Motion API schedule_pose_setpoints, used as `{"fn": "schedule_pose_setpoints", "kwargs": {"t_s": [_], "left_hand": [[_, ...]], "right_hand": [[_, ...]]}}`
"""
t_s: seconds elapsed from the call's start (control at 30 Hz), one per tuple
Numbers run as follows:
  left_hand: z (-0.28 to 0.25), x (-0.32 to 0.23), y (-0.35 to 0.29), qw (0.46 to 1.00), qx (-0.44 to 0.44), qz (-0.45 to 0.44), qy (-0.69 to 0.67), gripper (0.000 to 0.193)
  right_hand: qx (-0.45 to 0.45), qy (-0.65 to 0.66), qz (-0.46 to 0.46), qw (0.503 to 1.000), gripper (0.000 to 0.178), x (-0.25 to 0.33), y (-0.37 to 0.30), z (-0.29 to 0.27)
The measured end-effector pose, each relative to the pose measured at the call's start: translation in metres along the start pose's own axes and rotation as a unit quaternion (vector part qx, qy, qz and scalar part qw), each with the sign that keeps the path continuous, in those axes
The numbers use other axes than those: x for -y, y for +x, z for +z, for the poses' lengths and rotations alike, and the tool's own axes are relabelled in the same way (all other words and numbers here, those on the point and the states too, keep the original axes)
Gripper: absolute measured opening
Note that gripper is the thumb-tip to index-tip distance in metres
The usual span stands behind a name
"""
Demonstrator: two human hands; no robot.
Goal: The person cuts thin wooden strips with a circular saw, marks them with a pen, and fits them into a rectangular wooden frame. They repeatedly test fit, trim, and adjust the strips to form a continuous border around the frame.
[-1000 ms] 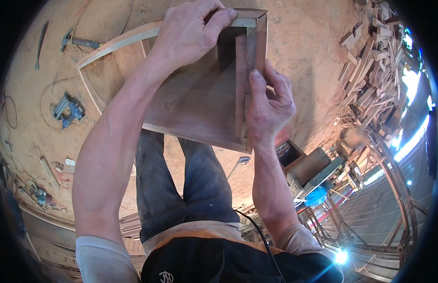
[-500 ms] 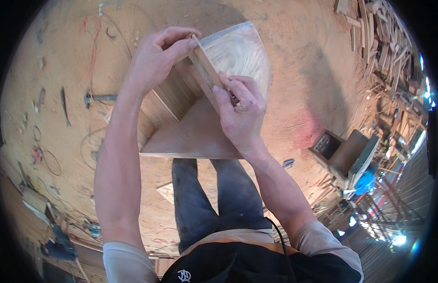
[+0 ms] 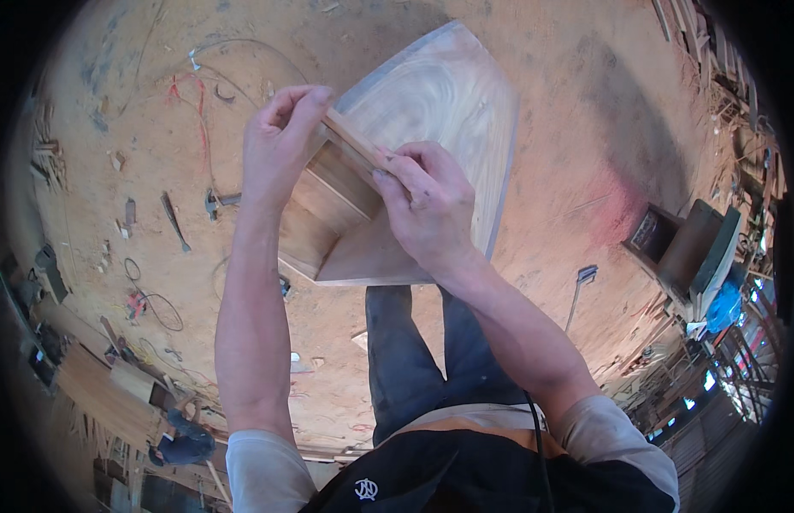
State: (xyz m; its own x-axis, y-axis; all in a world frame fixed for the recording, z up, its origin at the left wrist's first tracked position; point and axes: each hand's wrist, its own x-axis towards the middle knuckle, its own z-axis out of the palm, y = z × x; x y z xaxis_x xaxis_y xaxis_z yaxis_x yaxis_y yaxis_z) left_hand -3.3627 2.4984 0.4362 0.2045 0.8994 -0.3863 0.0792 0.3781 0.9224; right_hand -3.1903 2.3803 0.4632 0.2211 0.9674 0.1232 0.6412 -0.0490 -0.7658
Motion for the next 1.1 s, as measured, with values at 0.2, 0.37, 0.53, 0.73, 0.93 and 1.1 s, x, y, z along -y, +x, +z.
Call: {"fn": "schedule_pose_setpoints", "kwargs": {"t_s": [0.2,0.37,0.53,0.73,0.93,1.1], "left_hand": [[0.000,-0.008,0.006,0.993,0.031,0.030,0.107,0.011],[-0.023,-0.002,0.015,0.978,0.128,0.051,0.157,0.013],[-0.027,-0.030,0.019,0.944,0.188,0.084,0.260,0.013],[-0.010,-0.051,0.010,0.756,0.287,0.337,0.482,0.018],[-0.023,-0.034,-0.027,0.772,0.099,0.401,0.483,0.023],[-0.068,0.127,-0.134,0.965,-0.036,0.082,0.246,0.018]], "right_hand": [[0.045,0.005,0.020,0.999,0.027,-0.002,-0.008,-0.007],[0.063,0.030,0.042,0.997,0.033,-0.010,-0.044,-0.042],[0.063,-0.014,0.012,0.998,0.030,-0.022,-0.091,-0.076],[0.056,-0.052,-0.043,0.996,0.028,-0.045,-0.096,-0.067],[0.093,-0.025,0.014,0.995,0.034,-0.044,-0.092,-0.083],[0.152,-0.118,0.077,0.978,0.059,-0.061,-0.107,-0.117]]}}
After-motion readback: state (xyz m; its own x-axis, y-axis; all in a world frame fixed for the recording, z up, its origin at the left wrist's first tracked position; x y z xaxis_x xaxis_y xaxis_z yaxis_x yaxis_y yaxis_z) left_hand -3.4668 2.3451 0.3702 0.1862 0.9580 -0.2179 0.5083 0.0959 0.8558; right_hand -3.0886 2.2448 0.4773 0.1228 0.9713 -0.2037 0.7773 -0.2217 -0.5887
